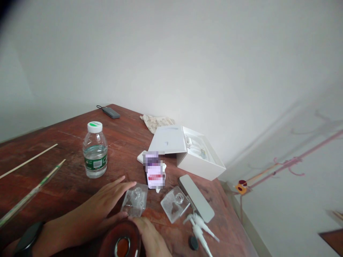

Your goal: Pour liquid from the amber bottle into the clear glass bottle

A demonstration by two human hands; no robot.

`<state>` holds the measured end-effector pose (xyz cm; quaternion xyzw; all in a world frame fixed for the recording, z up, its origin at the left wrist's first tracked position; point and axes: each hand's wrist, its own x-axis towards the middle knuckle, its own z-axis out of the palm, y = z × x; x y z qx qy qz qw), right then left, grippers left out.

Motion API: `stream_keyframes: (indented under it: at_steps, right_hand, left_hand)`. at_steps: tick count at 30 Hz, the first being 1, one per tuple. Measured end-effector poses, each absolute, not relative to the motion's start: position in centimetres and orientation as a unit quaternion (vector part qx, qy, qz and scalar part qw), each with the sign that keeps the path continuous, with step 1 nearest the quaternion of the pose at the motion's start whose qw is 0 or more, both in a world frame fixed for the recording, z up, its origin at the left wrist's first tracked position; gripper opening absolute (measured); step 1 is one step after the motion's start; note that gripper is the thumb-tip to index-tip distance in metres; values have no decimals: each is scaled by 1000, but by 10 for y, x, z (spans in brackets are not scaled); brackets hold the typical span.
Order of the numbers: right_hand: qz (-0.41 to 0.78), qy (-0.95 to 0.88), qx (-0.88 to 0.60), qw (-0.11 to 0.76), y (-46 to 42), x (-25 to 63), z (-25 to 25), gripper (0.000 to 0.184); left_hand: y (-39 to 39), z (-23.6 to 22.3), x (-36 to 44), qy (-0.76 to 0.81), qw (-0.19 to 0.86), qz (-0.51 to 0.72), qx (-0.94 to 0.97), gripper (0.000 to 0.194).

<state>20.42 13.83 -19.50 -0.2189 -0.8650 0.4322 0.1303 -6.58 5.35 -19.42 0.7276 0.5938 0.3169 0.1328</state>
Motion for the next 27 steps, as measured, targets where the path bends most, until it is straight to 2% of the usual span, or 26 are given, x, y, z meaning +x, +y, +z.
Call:
stream_keyframes:
  at_steps: [5,12,20,27]
  right_hand:
    - [474,-844,-229,104,137,199,-183,65]
    - [475,-840,-252,71,143,211,-201,97]
    - [519,-814,-245,89,132,193,-166,80]
    - [435,-861,-197,173,141,207,-169,86]
  left_hand:
    - [54,-195,-64,602,148,300,725,76]
    - [53,-194,-64,603,151,303,723,74]
    - [53,-193,-62,606,135,298,725,75]
    - [51,-186,-63,615,145,282,722,73]
